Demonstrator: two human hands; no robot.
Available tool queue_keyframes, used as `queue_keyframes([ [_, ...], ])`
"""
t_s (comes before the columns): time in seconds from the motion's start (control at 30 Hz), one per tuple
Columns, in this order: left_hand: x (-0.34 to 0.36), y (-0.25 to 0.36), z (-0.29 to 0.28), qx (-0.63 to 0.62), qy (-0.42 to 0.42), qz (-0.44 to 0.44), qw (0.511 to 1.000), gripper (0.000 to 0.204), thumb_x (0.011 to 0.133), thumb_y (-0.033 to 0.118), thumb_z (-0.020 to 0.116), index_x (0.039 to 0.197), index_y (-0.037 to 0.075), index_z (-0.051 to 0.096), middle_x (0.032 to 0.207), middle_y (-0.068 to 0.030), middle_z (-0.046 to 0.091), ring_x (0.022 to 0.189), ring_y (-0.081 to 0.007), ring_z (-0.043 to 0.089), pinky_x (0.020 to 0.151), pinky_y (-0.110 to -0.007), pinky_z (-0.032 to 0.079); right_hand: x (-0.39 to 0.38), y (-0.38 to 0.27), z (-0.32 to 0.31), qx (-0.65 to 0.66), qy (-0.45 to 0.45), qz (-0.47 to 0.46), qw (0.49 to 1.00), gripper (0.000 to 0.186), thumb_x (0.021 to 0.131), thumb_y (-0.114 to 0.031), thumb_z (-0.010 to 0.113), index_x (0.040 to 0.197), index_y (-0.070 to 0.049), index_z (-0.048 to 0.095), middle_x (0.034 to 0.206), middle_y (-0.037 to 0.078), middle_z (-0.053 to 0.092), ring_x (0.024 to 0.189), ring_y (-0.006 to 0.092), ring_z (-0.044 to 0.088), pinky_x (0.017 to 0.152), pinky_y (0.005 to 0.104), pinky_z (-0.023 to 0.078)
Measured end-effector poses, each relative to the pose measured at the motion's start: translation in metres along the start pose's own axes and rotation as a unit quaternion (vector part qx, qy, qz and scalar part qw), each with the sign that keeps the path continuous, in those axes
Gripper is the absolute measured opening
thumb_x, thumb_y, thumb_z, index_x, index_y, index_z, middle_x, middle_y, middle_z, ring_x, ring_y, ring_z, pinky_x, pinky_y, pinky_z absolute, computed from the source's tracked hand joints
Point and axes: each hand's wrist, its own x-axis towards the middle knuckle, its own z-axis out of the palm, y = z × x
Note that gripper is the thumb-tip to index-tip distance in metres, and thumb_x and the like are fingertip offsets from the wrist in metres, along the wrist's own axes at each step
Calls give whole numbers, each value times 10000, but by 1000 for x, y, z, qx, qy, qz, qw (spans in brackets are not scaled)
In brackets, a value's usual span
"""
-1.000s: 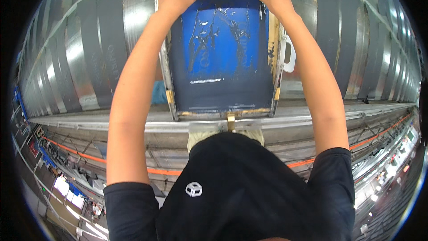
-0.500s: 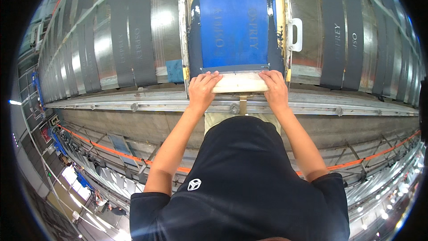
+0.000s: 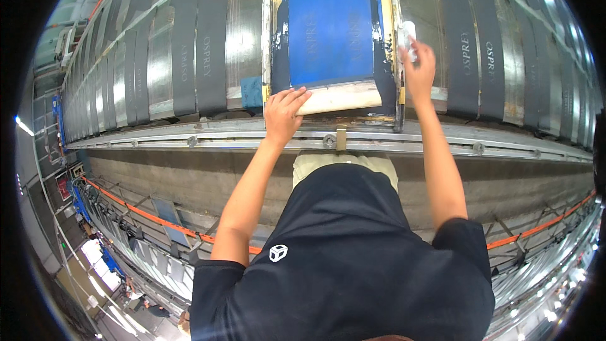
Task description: The person uses a white squeegee to spread blue ink across a screen printing frame. They repeatedly pull the ink across the mesh and then lift the frame to reveal the printed design on a dark surface below.
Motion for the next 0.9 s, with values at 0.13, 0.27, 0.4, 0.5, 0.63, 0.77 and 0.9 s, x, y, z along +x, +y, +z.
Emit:
queue_keyframes([
  [0.13, 11, 1, 9, -5, -2, 24, 1000, 574, 669, 14, 724, 1210, 207, 732, 1241, 23, 725, 1127, -225, 656, 933, -391, 486, 90, 57, 31, -67, 0, 57, 996, 360, 961, -345, 657, 1263, -152, 695, 1170, 188, 705, 1125, 381, 642, 983, 451, 479],
  [0.27, -2, 4, 18, -6, 5, 19, 1000, 571, 687, 15, 706, 1225, 208, 721, 1259, 19, 715, 1139, -229, 649, 948, -408, 474, 113, 55, 45, -52, -38, 90, 994, 308, 967, -341, 631, 1194, -158, 733, 1105, 215, 732, 1082, 405, 681, 941, 465, 503],
  [0.4, -22, -6, 13, -32, 24, 23, 999, 600, 681, 17, 716, 1254, 194, 695, 1303, 6, 688, 1182, -240, 626, 961, -421, 469, 119, 32, 38, -97, 53, -9, 994, 254, 966, -333, 626, 1082, -166, 779, 1067, 170, 750, 1026, 355, 706, 911, 435, 523],
  [0.5, -30, -21, -14, -56, 14, 1, 998, 626, 683, 12, 717, 1277, 207, 687, 1314, 14, 684, 1187, -238, 626, 961, -413, 477, 111, -17, 47, -94, 80, 1, 992, 292, 979, -351, 635, 1101, -124, 772, 1042, 148, 766, 989, 310, 724, 883, 406, 532],
  [0.63, -51, -95, -67, -55, -15, -26, 998, 641, 679, 6, 709, 1287, 210, 684, 1317, 15, 683, 1190, -245, 623, 953, -407, 482, 73, -82, 136, -12, 71, -2, 997, 281, 1006, -319, 622, 1115, -95, 752, 981, 143, 760, 919, 260, 714, 855, 371, 526],
  [0.77, -89, -214, -119, -37, -53, -48, 997, 661, 658, 1, 713, 1285, 209, 678, 1316, 15, 677, 1187, -246, 615, 927, -419, 478, 25, -157, 256, 29, 53, 3, 998, 247, 1017, -270, 612, 1112, -77, 733, 871, 142, 723, 787, 215, 664, 751, 362, 510],
  [0.9, -115, -309, -166, -31, -92, -52, 994, 613, 686, 4, 704, 1265, 205, 696, 1289, 23, 691, 1149, -229, 630, 897, -399, 486, -12, -211, 341, 30, 48, 38, 998, 234, 1024, -242, 594, 1116, -65, 717, 752, 126, 671, 681, 194, 607, 683, 367, 485],
])
